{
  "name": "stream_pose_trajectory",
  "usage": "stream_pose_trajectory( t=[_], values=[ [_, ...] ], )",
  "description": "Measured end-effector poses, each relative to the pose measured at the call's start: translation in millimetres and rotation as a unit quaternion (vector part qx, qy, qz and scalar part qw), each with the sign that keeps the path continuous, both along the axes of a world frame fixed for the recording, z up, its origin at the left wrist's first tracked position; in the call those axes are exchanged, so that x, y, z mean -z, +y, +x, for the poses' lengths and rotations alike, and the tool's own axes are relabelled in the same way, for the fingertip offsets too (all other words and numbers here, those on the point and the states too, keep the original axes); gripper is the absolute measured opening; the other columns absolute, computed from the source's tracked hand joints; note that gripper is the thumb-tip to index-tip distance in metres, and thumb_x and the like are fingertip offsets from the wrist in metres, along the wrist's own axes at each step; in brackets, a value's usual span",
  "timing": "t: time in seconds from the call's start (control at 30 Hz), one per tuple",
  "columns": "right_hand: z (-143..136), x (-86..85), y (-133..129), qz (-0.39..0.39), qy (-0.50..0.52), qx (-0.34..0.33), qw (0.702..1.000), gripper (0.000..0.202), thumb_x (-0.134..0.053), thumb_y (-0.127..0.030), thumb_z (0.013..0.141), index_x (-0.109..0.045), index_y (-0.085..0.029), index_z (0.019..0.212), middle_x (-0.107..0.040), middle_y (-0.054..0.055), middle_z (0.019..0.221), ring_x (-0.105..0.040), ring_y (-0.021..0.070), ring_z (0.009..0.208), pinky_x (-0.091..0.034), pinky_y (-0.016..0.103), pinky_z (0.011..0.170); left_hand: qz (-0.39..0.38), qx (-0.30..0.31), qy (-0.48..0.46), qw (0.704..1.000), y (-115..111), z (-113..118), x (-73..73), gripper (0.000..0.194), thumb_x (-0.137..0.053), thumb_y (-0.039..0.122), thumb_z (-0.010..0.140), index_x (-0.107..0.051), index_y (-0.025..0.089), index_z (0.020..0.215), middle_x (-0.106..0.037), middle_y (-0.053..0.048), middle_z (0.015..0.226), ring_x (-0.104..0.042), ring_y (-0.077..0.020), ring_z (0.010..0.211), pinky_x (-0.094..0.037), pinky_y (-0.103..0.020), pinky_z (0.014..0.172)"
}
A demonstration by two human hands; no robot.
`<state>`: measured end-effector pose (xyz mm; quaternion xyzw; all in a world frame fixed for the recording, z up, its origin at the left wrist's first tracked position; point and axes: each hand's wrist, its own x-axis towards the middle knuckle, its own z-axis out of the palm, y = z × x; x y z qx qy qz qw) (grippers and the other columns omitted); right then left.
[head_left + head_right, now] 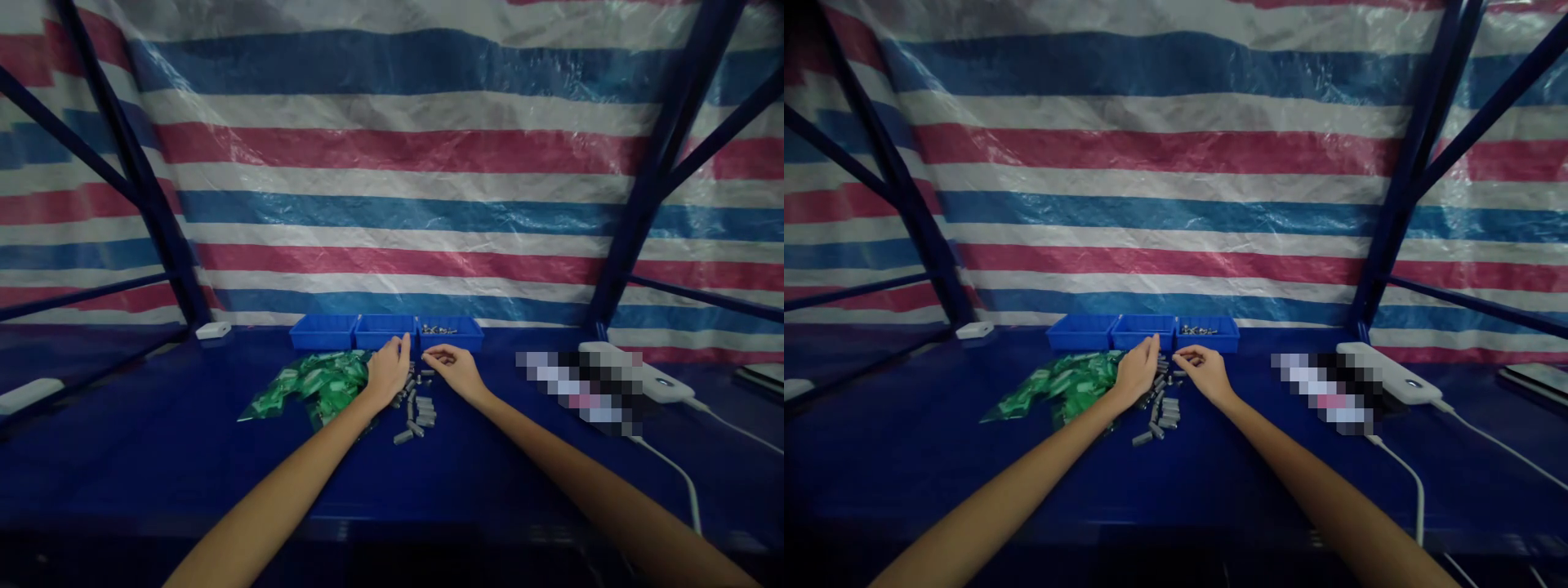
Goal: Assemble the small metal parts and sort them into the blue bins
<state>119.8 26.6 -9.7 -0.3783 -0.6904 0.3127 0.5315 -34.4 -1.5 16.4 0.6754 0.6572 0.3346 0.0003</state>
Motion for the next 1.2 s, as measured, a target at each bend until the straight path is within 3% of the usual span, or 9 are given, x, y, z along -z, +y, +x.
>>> stream_pose_trajectory(
  t=[0.17,0.47,0.77,1.2],
  values=[
    [0.8,0.7,-1.1,-0.001,0.020,0.014,1.000,0.029,-0.065,-0.040,0.069,-0.069,-0.015,0.083,-0.070,0.007,0.074,-0.063,0.0167,0.062,-0.050,0.028,0.059,0.011,0.003,0.009,1.000,-6.3,1.1,-1.9,0.049,-0.019,0.051,0.090,-0.056,0.020,0.080,-0.064,-0.005,0.082,-0.061,-0.0193,0.079,-0.039,-0.030,0.075],
    [0.0,-2.0,-3.5,0.014,0.032,-0.012,0.999,0.025,-0.065,-0.036,0.070,-0.070,-0.015,0.084,-0.070,0.007,0.074,-0.063,0.0172,0.065,-0.051,0.029,0.063,0.017,0.112,0.083,0.990,-8.2,12.3,3.2,0.035,-0.025,0.032,0.093,-0.056,0.018,0.084,-0.059,-0.006,0.092,-0.054,-0.0184,0.090,-0.038,-0.033,0.083],
    [-4.4,-4.3,-9.0,0.011,0.034,-0.036,0.999,0.025,-0.064,-0.035,0.071,-0.069,-0.015,0.085,-0.069,0.007,0.077,-0.062,0.0164,0.067,-0.050,0.028,0.061,0.030,0.104,0.033,0.994,-6.1,10.4,4.4,0.032,-0.025,0.031,0.093,-0.052,0.019,0.081,-0.057,-0.004,0.090,-0.053,-0.0168,0.089,-0.038,-0.031,0.079],
    [-6.4,-8.1,-17.7,0.025,0.001,-0.024,0.999,0.014,-0.057,-0.027,0.070,-0.062,-0.016,0.077,-0.064,0.004,0.071,-0.058,0.0143,0.065,-0.046,0.025,0.056,0.033,0.113,0.049,0.992,-11.3,13.5,0.9,0.028,-0.025,0.029,0.092,-0.049,0.020,0.080,-0.057,-0.003,0.089,-0.053,-0.0173,0.088,-0.037,-0.031,0.076]
  ],
)
